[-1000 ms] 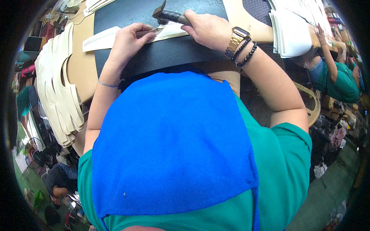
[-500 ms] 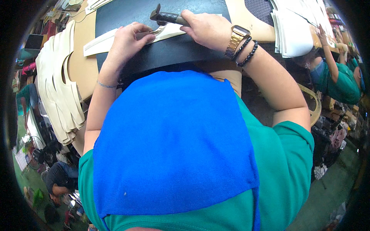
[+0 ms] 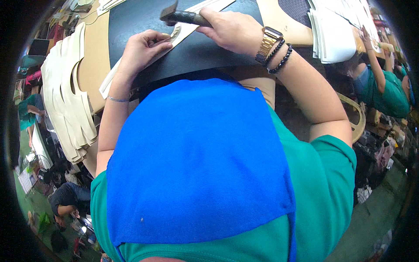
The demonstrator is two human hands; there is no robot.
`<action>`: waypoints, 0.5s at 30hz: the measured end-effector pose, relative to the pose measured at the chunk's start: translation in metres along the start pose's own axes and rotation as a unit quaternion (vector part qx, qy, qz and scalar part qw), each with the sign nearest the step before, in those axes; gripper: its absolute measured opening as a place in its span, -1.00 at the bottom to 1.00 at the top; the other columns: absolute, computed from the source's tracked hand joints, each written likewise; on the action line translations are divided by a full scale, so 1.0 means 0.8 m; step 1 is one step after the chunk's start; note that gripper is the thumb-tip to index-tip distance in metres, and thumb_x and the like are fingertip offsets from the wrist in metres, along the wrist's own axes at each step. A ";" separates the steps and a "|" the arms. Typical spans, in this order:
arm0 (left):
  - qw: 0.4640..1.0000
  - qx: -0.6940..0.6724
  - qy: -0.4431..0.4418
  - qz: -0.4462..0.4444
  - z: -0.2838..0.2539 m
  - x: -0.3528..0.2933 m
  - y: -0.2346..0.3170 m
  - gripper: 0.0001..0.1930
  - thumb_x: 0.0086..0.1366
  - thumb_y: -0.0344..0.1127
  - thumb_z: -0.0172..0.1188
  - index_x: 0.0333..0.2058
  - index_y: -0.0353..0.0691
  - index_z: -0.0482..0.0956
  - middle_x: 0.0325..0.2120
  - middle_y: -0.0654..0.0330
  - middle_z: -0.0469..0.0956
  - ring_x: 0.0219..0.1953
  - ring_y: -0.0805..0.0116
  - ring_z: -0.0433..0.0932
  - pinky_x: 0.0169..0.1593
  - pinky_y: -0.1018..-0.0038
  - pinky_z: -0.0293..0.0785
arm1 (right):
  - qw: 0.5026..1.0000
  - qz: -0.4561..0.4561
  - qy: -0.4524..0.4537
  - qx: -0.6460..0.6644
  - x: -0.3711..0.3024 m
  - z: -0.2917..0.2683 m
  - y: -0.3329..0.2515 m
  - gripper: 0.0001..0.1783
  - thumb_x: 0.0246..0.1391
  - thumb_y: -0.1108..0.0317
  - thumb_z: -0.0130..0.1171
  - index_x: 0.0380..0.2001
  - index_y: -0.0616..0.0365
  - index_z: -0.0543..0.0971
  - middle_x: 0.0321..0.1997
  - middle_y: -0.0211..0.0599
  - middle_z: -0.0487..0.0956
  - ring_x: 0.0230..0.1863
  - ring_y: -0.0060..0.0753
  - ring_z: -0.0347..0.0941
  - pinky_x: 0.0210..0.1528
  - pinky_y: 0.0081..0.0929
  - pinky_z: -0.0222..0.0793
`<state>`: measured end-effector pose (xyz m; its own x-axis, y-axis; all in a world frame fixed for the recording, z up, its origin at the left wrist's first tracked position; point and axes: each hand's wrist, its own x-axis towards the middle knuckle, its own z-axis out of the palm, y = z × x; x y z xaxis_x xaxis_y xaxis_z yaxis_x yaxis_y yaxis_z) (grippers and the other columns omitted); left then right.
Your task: The person uses a hammer to repeatedly strike a small, curved piece of light-colored material placed on a dark work surface. They pick up the piece, reposition it, and continue hammering it along its edges.
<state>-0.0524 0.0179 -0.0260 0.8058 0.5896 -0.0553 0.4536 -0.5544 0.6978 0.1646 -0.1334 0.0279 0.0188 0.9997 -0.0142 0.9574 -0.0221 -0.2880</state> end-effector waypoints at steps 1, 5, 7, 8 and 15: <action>1.000 0.013 0.007 0.003 0.006 0.003 0.005 -0.72 0.08 -0.10 0.41 -0.25 -0.06 0.74 -0.31 0.16 0.68 -0.29 0.28 0.68 -0.13 0.44 0.57 | 1.000 -0.006 0.004 -0.008 0.001 0.001 0.005 -0.66 0.32 0.05 -0.03 -0.09 0.09 0.37 -0.33 0.01 0.58 -0.33 0.16 0.53 -0.31 -0.02 0.45; 0.989 0.088 0.100 0.068 0.045 0.010 0.039 -0.74 0.14 -0.11 0.38 -0.27 -0.11 0.73 -0.35 0.16 0.64 -0.33 0.18 0.65 -0.20 0.36 0.55 | 0.999 -0.018 0.045 -0.004 -0.002 0.003 0.025 -0.65 0.31 0.03 -0.01 -0.12 0.10 0.37 -0.40 0.03 0.58 -0.33 0.17 0.54 -0.32 -0.01 0.44; 0.976 0.147 0.120 0.109 0.054 0.013 0.042 -0.73 0.16 -0.09 0.35 -0.24 -0.09 0.72 -0.35 0.17 0.64 -0.31 0.11 0.65 -0.16 0.29 0.56 | 1.000 0.011 0.020 -0.008 -0.012 0.005 0.031 -0.64 0.28 0.00 0.00 -0.13 0.08 0.39 -0.39 0.01 0.60 -0.34 0.13 0.57 -0.31 -0.01 0.48; 0.972 0.170 0.112 0.120 0.053 0.011 0.042 -0.73 0.16 -0.10 0.34 -0.23 -0.09 0.72 -0.35 0.18 0.65 -0.31 0.10 0.65 -0.16 0.28 0.56 | 0.999 0.049 -0.002 -0.017 -0.015 0.008 0.033 -0.64 0.29 0.00 0.00 -0.14 0.07 0.37 -0.40 0.02 0.60 -0.34 0.13 0.57 -0.33 -0.02 0.48; 0.997 0.049 0.047 0.047 0.039 0.005 0.036 -0.76 0.21 -0.18 0.30 -0.21 -0.15 0.70 -0.33 0.17 0.65 -0.30 0.20 0.66 -0.17 0.38 0.55 | 0.998 0.046 -0.015 -0.033 -0.024 0.003 0.023 -0.65 0.31 0.03 -0.01 -0.09 0.08 0.38 -0.43 0.04 0.57 -0.34 0.16 0.54 -0.31 -0.03 0.43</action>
<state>-0.0243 -0.0144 -0.0287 0.8089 0.5828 0.0779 0.4169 -0.6620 0.6228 0.1811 -0.1528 0.0203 0.0994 0.9928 -0.0667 0.9690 -0.1118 -0.2203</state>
